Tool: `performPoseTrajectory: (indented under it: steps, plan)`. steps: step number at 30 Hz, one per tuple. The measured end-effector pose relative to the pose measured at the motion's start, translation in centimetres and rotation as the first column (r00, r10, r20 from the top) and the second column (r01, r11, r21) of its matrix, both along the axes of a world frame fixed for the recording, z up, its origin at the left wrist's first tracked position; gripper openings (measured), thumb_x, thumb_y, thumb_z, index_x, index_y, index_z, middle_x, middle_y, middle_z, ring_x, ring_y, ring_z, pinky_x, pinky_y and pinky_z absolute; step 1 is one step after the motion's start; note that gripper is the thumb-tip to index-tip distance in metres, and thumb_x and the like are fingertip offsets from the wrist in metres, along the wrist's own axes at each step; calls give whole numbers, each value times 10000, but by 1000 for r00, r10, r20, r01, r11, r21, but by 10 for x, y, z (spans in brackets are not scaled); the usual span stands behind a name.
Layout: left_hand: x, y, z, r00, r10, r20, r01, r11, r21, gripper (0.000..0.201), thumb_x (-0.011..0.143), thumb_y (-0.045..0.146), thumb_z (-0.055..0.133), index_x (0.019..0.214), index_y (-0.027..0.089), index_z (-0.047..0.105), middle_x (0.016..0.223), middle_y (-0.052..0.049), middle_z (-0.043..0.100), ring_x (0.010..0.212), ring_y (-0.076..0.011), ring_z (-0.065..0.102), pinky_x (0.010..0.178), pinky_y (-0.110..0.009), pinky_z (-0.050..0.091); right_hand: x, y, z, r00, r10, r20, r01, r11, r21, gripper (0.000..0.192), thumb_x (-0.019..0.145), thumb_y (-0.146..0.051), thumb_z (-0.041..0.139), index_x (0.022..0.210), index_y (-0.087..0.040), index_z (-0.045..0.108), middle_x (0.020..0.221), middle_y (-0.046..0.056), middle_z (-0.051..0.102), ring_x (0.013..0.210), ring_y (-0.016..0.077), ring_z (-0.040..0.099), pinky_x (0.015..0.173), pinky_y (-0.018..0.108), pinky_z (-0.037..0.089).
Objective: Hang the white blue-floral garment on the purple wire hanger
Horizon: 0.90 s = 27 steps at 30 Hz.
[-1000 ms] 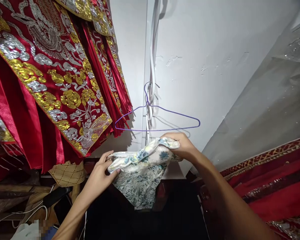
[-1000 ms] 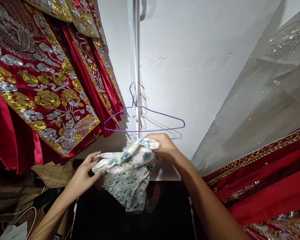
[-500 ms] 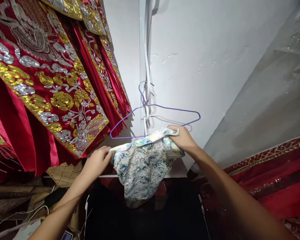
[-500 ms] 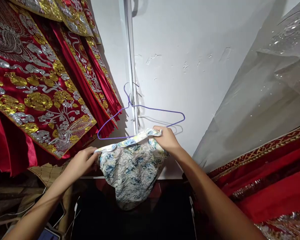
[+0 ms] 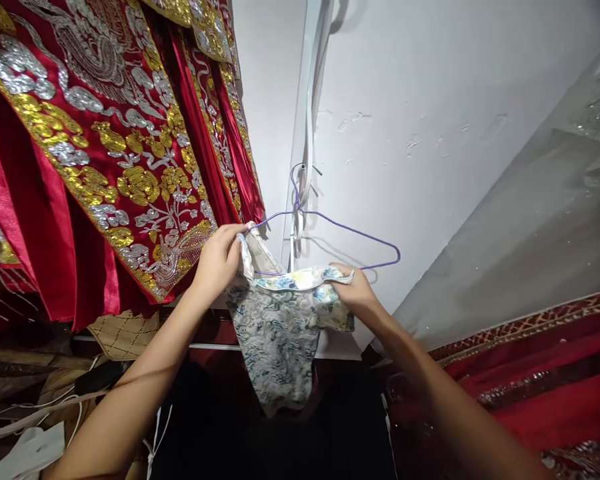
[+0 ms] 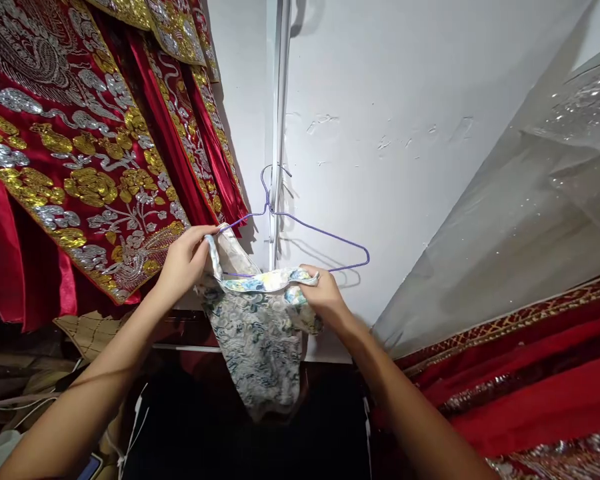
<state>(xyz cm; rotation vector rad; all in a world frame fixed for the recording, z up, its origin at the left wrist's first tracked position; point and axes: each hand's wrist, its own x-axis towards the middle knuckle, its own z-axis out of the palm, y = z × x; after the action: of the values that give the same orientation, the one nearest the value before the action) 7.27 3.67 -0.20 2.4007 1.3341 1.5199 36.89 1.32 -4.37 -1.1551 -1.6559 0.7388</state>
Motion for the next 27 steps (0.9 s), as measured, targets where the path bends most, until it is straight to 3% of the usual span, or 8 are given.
performPoseTrajectory:
  steps: [4, 7, 10, 12, 14, 17, 22, 27]
  plan:
    - [7, 23, 7, 1000, 4, -21, -4, 1000, 2, 401, 928, 111, 425, 1251, 179, 652, 1232, -101, 648, 1168, -236, 605, 1042, -419, 469, -6, -18, 0, 998, 68, -14, -68, 997, -26, 126, 717, -237, 619, 834, -192, 600, 706, -18, 553, 647, 140, 481, 573, 245, 349]
    - [3, 29, 7, 996, 34, -78, -36, 999, -22, 360, 942, 136, 407, 1187, 182, 667, 1118, -99, 653, 1059, -244, 623, 964, -403, 491, 11, -22, 2, 995, -97, 14, 97, 995, -10, 734, 699, -212, 655, 1410, -259, 478, 807, -20, 635, 621, 152, 519, 566, 254, 380]
    - [-2, 25, 10, 985, 64, -160, -70, 997, -32, 325, 968, 193, 404, 1171, 180, 657, 1044, -98, 627, 988, -254, 612, 912, -398, 491, 41, -14, 5, 934, -356, -27, 356, 927, 120, 1072, 673, -225, 717, 1593, -232, 166, 821, -6, 653, 666, 186, 576, 619, 284, 432]
    - [-4, 22, 14, 979, 40, -198, -49, 998, -38, 310, 971, 208, 408, 1152, 179, 659, 1008, -92, 605, 958, -249, 599, 897, -394, 489, 61, -6, 10, 898, -439, -29, 436, 881, 183, 965, 653, -261, 759, 1522, -164, 348, 847, 36, 669, 734, 211, 602, 656, 303, 450]
    - [-6, 19, 17, 979, 16, -202, -23, 999, -36, 296, 978, 229, 412, 1130, 185, 662, 1015, -91, 583, 993, -248, 584, 920, -396, 482, 75, -2, 18, 890, -456, 14, 447, 878, 174, 570, 681, -313, 746, 1213, -139, 636, 833, 59, 670, 727, 209, 590, 621, 295, 430]
    - [-14, 16, 20, 987, 92, -133, -92, 996, 6, 284, 992, 302, 429, 1141, 195, 647, 1109, -104, 557, 1122, -260, 549, 988, -402, 456, 82, -11, 30, 910, -395, 128, 379, 916, 128, 172, 748, -336, 679, 761, -165, 679, 686, 28, 621, 638, 175, 540, 543, 268, 366]
    - [-38, 18, 21, 971, 239, -18, -240, 968, -74, 298, 970, 423, 489, 1098, 184, 613, 1032, -68, 658, 923, -220, 601, 838, -313, 469, 77, -43, 56, 974, -70, 216, 92, 991, -92, 193, 742, -333, 725, 649, -171, 676, 670, 47, 658, 669, 215, 613, 538, 271, 438]
    - [-35, 23, 29, 994, 108, -25, -110, 991, -75, 343, 971, 438, 485, 1161, 204, 650, 1089, -41, 711, 947, -209, 629, 847, -282, 458, 72, -40, 80, 996, 13, 85, 9, 967, -255, 248, 708, -380, 821, 818, -165, 764, 831, 88, 736, 793, 278, 698, 634, 342, 553]
